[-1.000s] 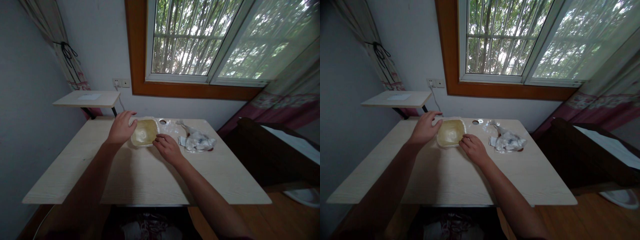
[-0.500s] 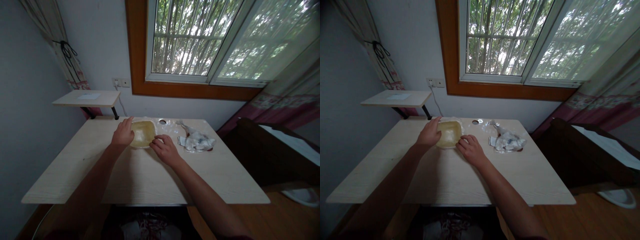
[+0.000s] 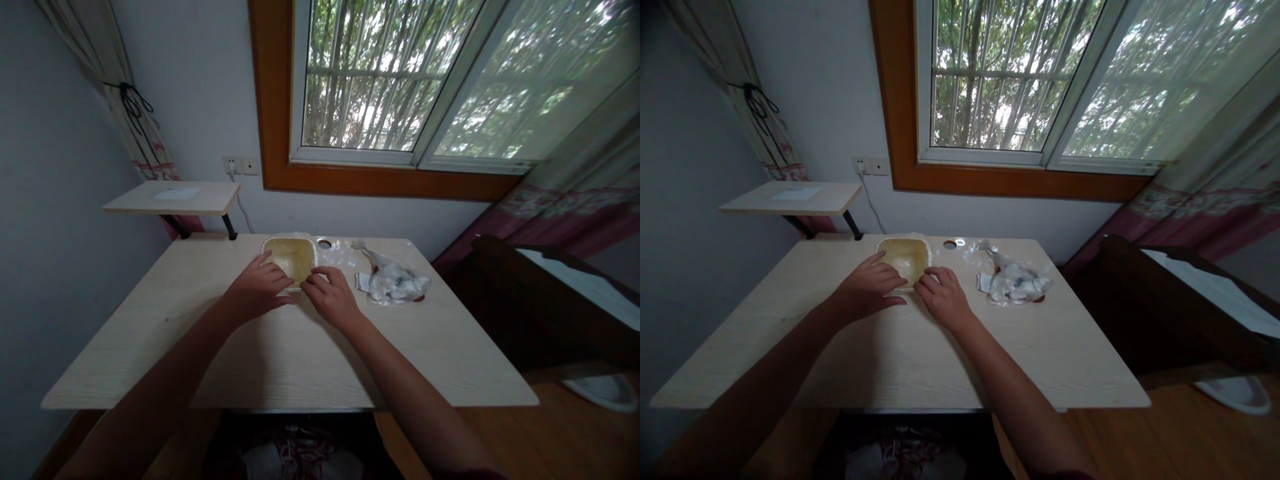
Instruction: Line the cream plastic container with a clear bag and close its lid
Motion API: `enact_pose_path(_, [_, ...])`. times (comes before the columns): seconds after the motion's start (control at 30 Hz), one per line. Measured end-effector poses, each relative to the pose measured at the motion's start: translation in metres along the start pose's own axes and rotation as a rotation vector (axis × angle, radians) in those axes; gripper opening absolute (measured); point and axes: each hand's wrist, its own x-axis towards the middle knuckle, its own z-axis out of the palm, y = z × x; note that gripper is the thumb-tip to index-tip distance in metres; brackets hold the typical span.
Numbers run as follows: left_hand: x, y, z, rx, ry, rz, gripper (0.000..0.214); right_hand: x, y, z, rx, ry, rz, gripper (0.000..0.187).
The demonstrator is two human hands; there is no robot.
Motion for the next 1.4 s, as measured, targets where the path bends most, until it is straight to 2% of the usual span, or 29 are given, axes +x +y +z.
enact_pose_path(0.13, [-0.004, -0.005, 0.013, 0.19, -0.075, 0.03, 0.012, 0.002, 0.002, -0.002, -0.009, 0.012, -0.02, 0.011])
enact_pose_path(0.4, [-0.009, -0.012, 0.012, 0.187, -0.068, 0.066, 0.023, 0.005, 0.005, -0.009, 0.007, -0.048, -0.011, 0.008])
enact_pose_path(0.57, [-0.005, -0.01, 0.013, 0.228, -0.101, 0.094, 0.024, 0.013, 0.008, -0.013, 0.029, -0.21, -0.08, 0.014])
enact_pose_path(0.67, [-0.006, -0.01, 0.016, 0.224, -0.084, 0.109, 0.023, 0.02, 0.01, -0.015, 0.019, -0.324, -0.094, 0.011])
enact_pose_path(0.83, [-0.007, -0.007, 0.022, 0.217, -0.063, 0.073, 0.029, 0.029, 0.01, -0.019, -0.083, -0.407, -0.071, 0.015])
enact_pose_path(1.0, [-0.005, -0.004, 0.021, 0.199, -0.072, 0.063, 0.033, 0.031, 0.007, -0.021, -0.142, -0.408, -0.038, 0.015])
enact_pose_path(1.27, [-0.005, -0.007, 0.019, 0.251, -0.027, 0.091, 0.025, 0.026, 0.004, -0.015, -0.193, -0.286, 0.035, 0.017])
enact_pose_path(1.4, [-0.006, -0.006, 0.017, 0.266, -0.001, 0.103, 0.022, 0.024, 0.006, -0.012, -0.176, -0.264, 0.038, 0.017])
